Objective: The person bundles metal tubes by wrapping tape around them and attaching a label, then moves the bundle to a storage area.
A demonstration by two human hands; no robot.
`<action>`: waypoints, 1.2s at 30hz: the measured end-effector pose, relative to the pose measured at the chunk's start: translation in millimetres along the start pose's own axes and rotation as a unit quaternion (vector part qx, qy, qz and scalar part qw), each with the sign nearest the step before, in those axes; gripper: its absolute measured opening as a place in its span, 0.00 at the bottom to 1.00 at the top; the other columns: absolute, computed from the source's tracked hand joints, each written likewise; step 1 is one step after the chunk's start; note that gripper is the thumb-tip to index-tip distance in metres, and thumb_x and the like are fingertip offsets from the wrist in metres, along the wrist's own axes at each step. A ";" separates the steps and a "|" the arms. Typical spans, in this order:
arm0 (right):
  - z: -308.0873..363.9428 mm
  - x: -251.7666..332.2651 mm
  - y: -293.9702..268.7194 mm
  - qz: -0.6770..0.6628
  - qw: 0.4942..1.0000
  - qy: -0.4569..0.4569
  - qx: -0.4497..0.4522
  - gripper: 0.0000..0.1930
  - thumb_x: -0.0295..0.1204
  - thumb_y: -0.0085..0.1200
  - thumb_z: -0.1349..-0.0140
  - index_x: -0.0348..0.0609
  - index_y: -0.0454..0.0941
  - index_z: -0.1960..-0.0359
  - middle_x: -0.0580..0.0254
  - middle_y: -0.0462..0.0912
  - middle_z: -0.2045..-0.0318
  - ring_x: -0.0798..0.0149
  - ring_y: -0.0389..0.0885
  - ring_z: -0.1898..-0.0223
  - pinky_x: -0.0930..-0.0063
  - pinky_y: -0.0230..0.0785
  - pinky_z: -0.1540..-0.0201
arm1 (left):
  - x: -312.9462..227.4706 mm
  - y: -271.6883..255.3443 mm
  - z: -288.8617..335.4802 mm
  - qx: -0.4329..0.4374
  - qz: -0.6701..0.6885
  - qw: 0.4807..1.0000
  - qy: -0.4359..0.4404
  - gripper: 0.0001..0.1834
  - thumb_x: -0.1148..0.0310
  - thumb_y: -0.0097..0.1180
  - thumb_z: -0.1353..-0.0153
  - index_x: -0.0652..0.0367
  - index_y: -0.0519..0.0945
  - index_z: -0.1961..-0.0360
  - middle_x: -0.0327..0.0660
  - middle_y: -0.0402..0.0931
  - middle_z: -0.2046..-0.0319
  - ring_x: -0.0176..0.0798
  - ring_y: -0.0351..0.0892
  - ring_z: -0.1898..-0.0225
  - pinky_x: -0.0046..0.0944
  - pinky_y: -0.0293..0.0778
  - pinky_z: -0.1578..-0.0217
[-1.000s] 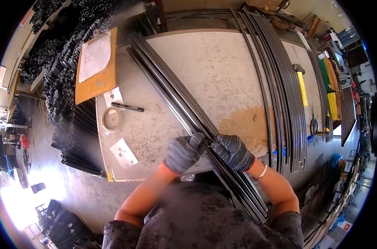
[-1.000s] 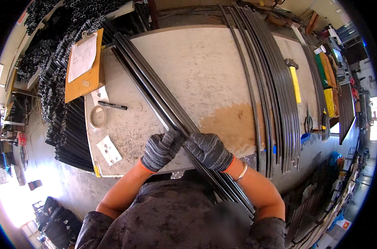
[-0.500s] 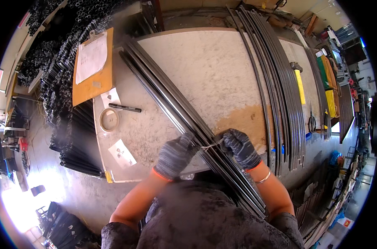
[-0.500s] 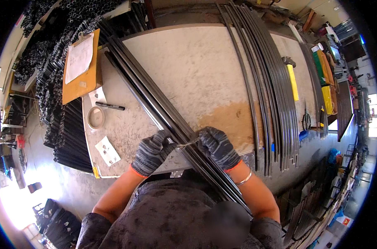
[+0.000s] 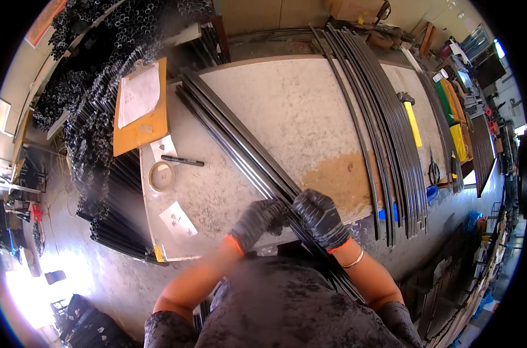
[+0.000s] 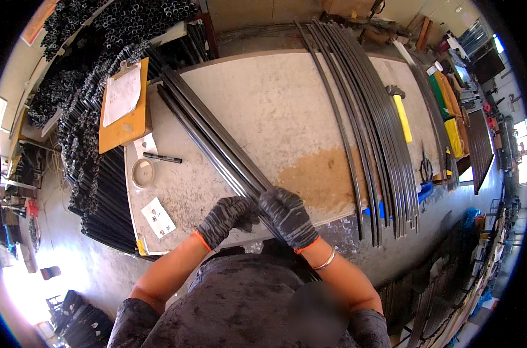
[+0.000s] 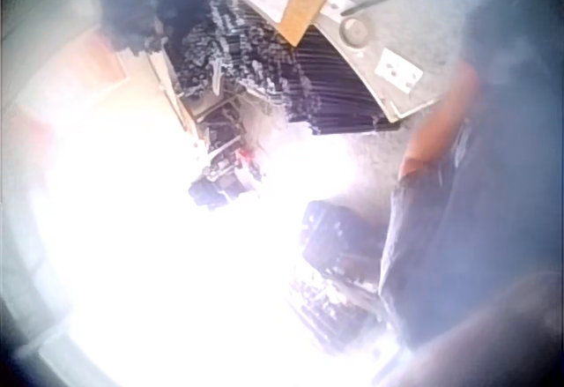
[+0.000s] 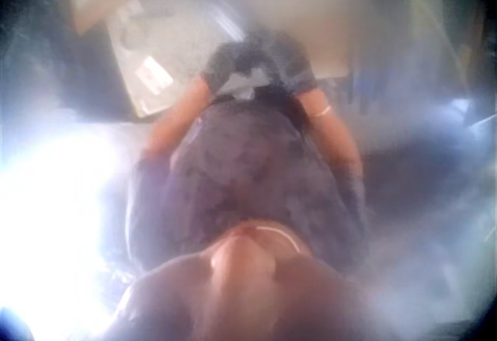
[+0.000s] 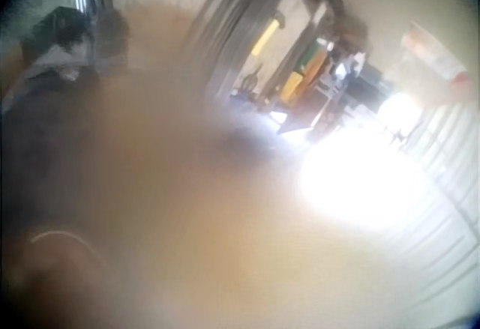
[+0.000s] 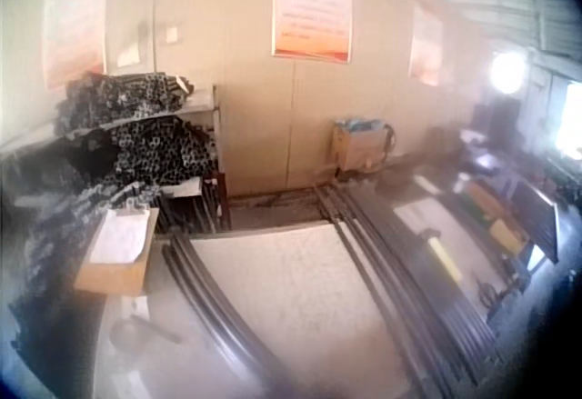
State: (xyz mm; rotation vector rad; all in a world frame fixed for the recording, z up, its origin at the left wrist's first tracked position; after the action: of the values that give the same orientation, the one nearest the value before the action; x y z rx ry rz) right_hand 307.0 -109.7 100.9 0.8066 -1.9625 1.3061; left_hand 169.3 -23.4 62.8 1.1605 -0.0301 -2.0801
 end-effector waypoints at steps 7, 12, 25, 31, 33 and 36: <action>-4.0 34.8 3.2 0.119 0.979 -0.020 0.163 0.10 0.34 0.57 0.44 0.41 0.77 0.68 0.53 0.80 0.68 0.50 0.79 0.72 0.61 0.72 0.70 | -2.9 10.8 -14.0 0.011 0.019 0.998 -0.062 0.08 0.72 0.56 0.44 0.65 0.83 0.67 0.39 0.80 0.76 0.31 0.77 0.75 0.31 0.75 0.72; 1.0 43.1 3.1 0.018 0.984 -0.007 0.179 0.10 0.33 0.52 0.40 0.41 0.76 0.61 0.50 0.79 0.68 0.47 0.79 0.65 0.59 0.71 0.63 | 2.4 -2.0 -15.4 -0.041 -0.107 0.990 0.079 0.08 0.76 0.56 0.47 0.65 0.83 0.66 0.37 0.81 0.72 0.30 0.77 0.71 0.31 0.74 0.69; -40.6 16.9 -10.8 -0.182 0.970 0.057 -0.154 0.06 0.21 0.55 0.43 0.38 0.74 0.63 0.58 0.79 0.66 0.61 0.78 0.64 0.70 0.70 0.57 | 22.0 1.5 -1.3 -0.151 -0.323 0.875 0.327 0.07 0.71 0.52 0.40 0.63 0.80 0.65 0.43 0.77 0.78 0.37 0.75 0.78 0.37 0.72 0.75; -11.7 9.1 -9.5 0.100 0.992 -0.053 -0.051 0.11 0.20 0.59 0.53 0.41 0.76 0.66 0.52 0.79 0.71 0.49 0.77 0.67 0.61 0.70 0.62 | 22.8 0.2 -2.8 -0.113 -0.097 0.978 0.145 0.07 0.71 0.54 0.38 0.64 0.80 0.64 0.36 0.75 0.80 0.27 0.72 0.78 0.30 0.70 0.75; -1.8 6.5 4.2 0.105 0.993 -0.040 -0.027 0.11 0.20 0.59 0.53 0.42 0.76 0.66 0.51 0.79 0.72 0.49 0.77 0.68 0.60 0.70 0.64 | 20.9 -1.5 -3.1 -0.091 -0.107 0.978 0.152 0.07 0.71 0.54 0.38 0.64 0.80 0.64 0.35 0.75 0.80 0.27 0.72 0.78 0.30 0.70 0.75; -2.7 4.3 6.9 0.084 0.996 -0.040 -0.014 0.11 0.20 0.59 0.54 0.42 0.76 0.66 0.51 0.78 0.74 0.49 0.77 0.71 0.58 0.70 0.67 | 17.5 -2.5 0.6 -0.080 -0.058 0.988 0.119 0.07 0.71 0.54 0.38 0.64 0.79 0.64 0.35 0.75 0.80 0.27 0.71 0.78 0.29 0.70 0.76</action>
State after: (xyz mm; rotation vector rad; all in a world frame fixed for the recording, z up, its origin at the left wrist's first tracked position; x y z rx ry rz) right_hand 299.5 -105.6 101.3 0.7023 -2.1458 1.3576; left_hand 161.9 -32.5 49.6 1.3291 0.3189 -1.9869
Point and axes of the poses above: each hand's wrist, its own z-axis away from the middle knuckle, its own y-axis out of the palm, x = y × z, the point moved 3 cm from there along -z, towards the middle knuckle
